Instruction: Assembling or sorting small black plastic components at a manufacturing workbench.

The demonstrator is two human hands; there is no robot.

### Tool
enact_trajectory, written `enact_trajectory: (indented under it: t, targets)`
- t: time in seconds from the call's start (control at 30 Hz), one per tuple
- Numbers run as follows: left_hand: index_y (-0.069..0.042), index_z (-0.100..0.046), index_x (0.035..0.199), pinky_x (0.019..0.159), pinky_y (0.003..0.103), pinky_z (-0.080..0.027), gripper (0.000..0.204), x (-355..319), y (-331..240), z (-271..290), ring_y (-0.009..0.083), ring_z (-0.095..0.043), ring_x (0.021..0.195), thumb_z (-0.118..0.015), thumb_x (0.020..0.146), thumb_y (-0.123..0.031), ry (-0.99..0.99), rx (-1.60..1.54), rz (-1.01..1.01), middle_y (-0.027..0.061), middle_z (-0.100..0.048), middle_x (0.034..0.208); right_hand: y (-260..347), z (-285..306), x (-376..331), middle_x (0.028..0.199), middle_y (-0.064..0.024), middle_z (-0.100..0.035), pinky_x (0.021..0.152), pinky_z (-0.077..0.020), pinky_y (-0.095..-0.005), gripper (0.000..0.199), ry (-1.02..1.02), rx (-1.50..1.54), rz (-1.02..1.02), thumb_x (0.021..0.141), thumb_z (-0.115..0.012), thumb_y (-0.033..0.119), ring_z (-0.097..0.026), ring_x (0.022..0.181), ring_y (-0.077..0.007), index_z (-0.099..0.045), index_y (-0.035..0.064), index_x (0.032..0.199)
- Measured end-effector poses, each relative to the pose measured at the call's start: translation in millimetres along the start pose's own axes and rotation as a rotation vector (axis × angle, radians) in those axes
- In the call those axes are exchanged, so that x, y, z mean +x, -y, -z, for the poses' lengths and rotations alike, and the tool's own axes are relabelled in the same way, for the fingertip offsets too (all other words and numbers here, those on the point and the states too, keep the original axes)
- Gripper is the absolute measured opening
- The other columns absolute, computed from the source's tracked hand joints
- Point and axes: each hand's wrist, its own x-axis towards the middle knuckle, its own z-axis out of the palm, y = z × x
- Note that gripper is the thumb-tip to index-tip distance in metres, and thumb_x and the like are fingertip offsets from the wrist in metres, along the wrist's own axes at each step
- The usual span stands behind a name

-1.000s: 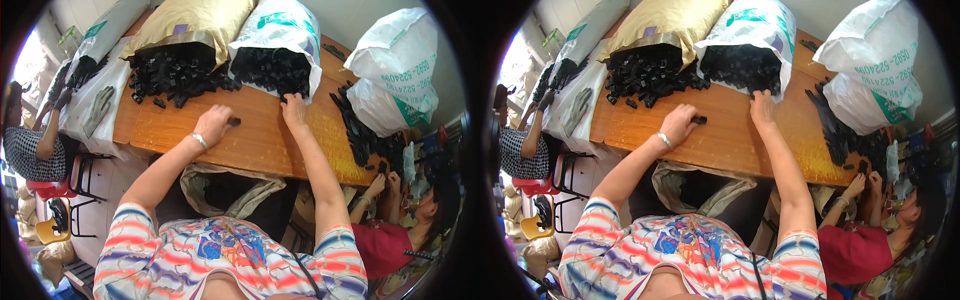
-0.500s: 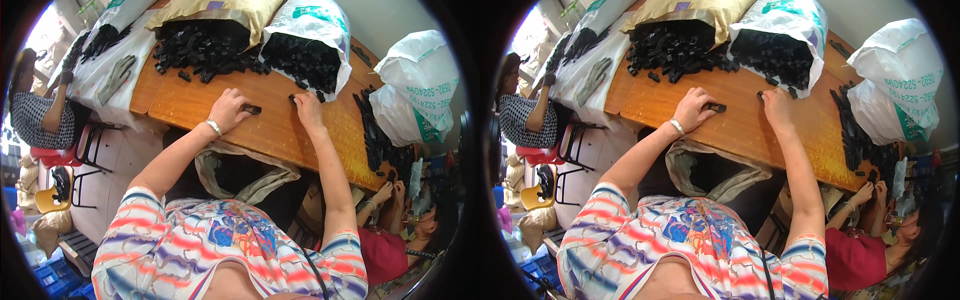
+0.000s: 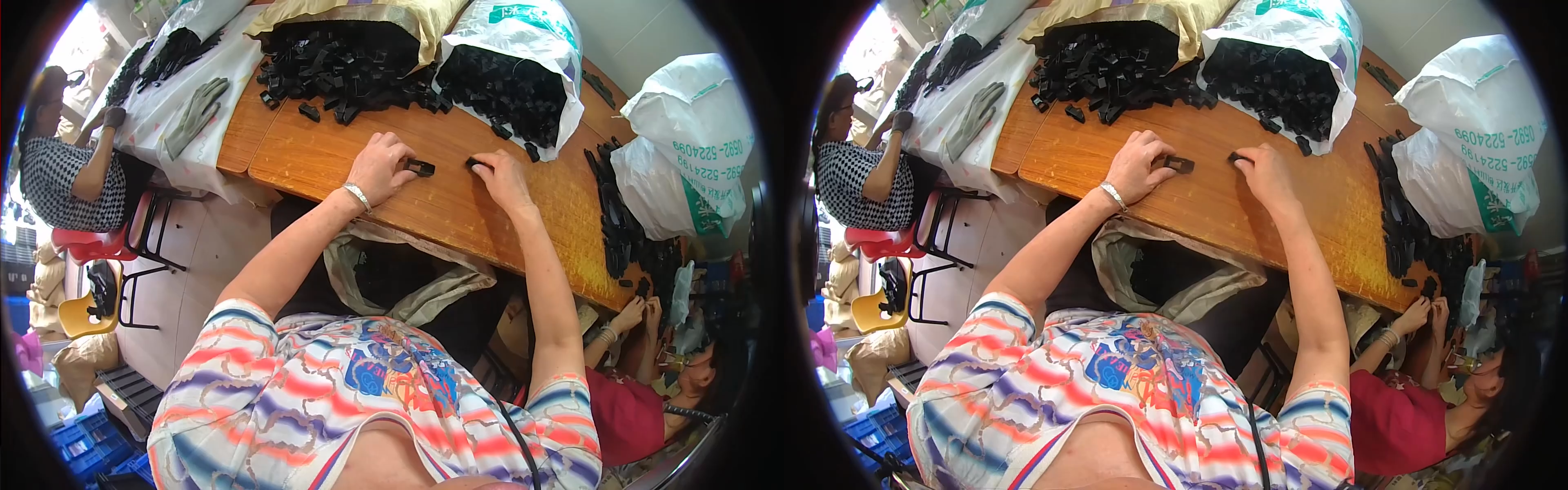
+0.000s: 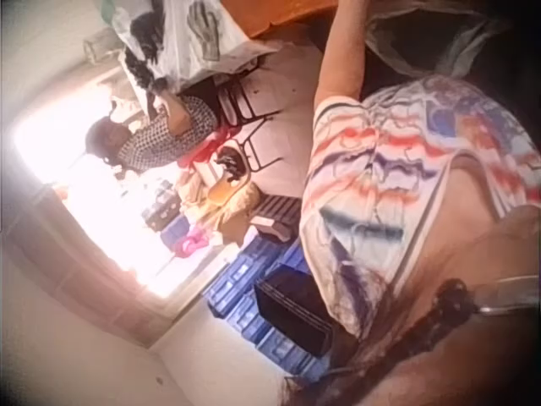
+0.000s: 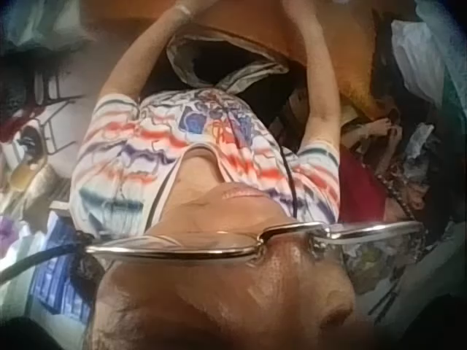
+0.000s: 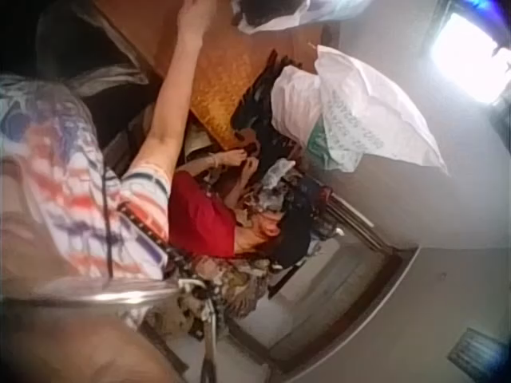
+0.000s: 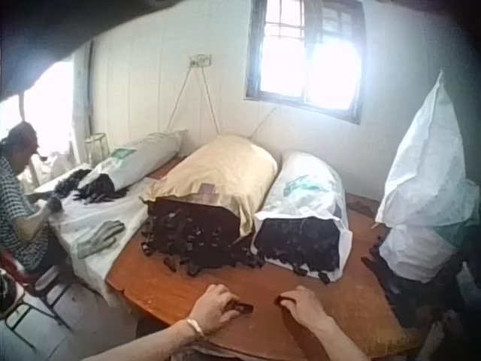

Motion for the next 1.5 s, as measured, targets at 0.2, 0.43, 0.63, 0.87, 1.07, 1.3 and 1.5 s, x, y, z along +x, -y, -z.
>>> enact_trajectory:
  t: [0.2, 0.43, 0.63, 0.87, 1.07, 1.3, 1.5]
  targets:
    - [-0.006, -0.069, 0.1, 0.091, 0.038, -0.048, 0.028, -1, 2, 0, 0.0294, -0.054, 0.103, -0.079, 0.075, -0.016, -0.01, -0.003, -0.003, 0.0095, -0.061, 0.101, 0, -2, 4, 0.1, -0.0187, -0.064, 0.08, -0.0503, -0.043, 0.024, 0.034, 0.031, -0.009, 0.089, -0.066, 0.016, -0.063, 0.095, -0.0372, -0.069, 0.0051, 0.11]
    - [-0.006, -0.067, 0.097, 0.085, 0.038, -0.048, 0.027, 0, 7, -5, 0.0279, -0.054, 0.095, -0.078, 0.075, -0.016, -0.045, -0.027, -0.023, 0.0076, -0.059, 0.093, 13, -1, -7, 0.097, -0.0168, -0.063, 0.081, -0.0506, -0.0403, 0.026, -0.018, -0.058, 0.022, 0.082, -0.071, 0.005, -0.063, 0.092, -0.0359, -0.067, 0.0006, 0.107]
    - [-0.007, -0.068, 0.095, 0.084, 0.037, -0.048, 0.025, 0, 9, -6, 0.0273, -0.054, 0.093, -0.078, 0.073, -0.015, -0.051, -0.027, -0.03, 0.0068, -0.06, 0.091, 68, -23, -5, 0.092, -0.0143, -0.062, 0.073, -0.0528, -0.0413, 0.022, -0.096, 0.213, 0.171, 0.077, -0.073, 0.003, -0.064, 0.083, -0.0343, -0.069, 0.0031, 0.098]
    - [-0.007, -0.069, 0.091, 0.084, 0.037, -0.048, 0.024, 2, 9, -8, 0.0267, -0.055, 0.092, -0.079, 0.072, -0.016, -0.042, -0.056, -0.001, 0.0057, -0.061, 0.09, 76, -28, 2, 0.09, -0.0138, -0.06, 0.071, -0.0533, -0.0423, 0.019, -0.019, 0.147, 0.253, 0.078, -0.072, 0.004, -0.064, 0.08, -0.0345, -0.07, 0.0049, 0.097]
    - [-0.008, -0.072, 0.089, 0.086, 0.037, -0.048, 0.021, 1, 11, -5, 0.0282, -0.055, 0.093, -0.077, 0.07, -0.016, -0.036, -0.018, -0.029, 0.0075, -0.062, 0.092, 89, -48, -13, 0.099, -0.0144, -0.054, 0.069, -0.0557, -0.0387, 0.03, -0.019, -0.318, 0.385, 0.081, -0.061, 0.005, -0.061, 0.088, -0.0315, -0.061, -0.0042, 0.109]
    - [-0.006, -0.072, 0.091, 0.09, 0.038, -0.048, 0.021, 1, 12, -7, 0.0301, -0.056, 0.098, -0.074, 0.074, -0.018, 0.054, -0.054, -0.055, 0.0095, -0.063, 0.095, 79, -48, -18, 0.097, -0.0152, -0.056, 0.066, -0.0554, -0.0406, 0.024, -0.105, -0.178, 0.332, 0.081, -0.064, 0.008, -0.063, 0.084, -0.0332, -0.063, 0.0008, 0.104]
    - [-0.009, -0.058, 0.123, 0.101, 0.043, -0.042, 0.05, 1, 62, 43, 0.0338, -0.05, 0.116, -0.067, 0.074, -0.01, -0.408, 0.214, -0.003, 0.0151, -0.057, 0.124, 128, -48, -104, 0.094, -0.0128, -0.061, 0.065, -0.0542, -0.0425, 0.026, 0.021, 0.161, 0.317, 0.078, -0.076, 0.015, -0.065, 0.077, -0.0341, -0.067, 0.0068, 0.102]
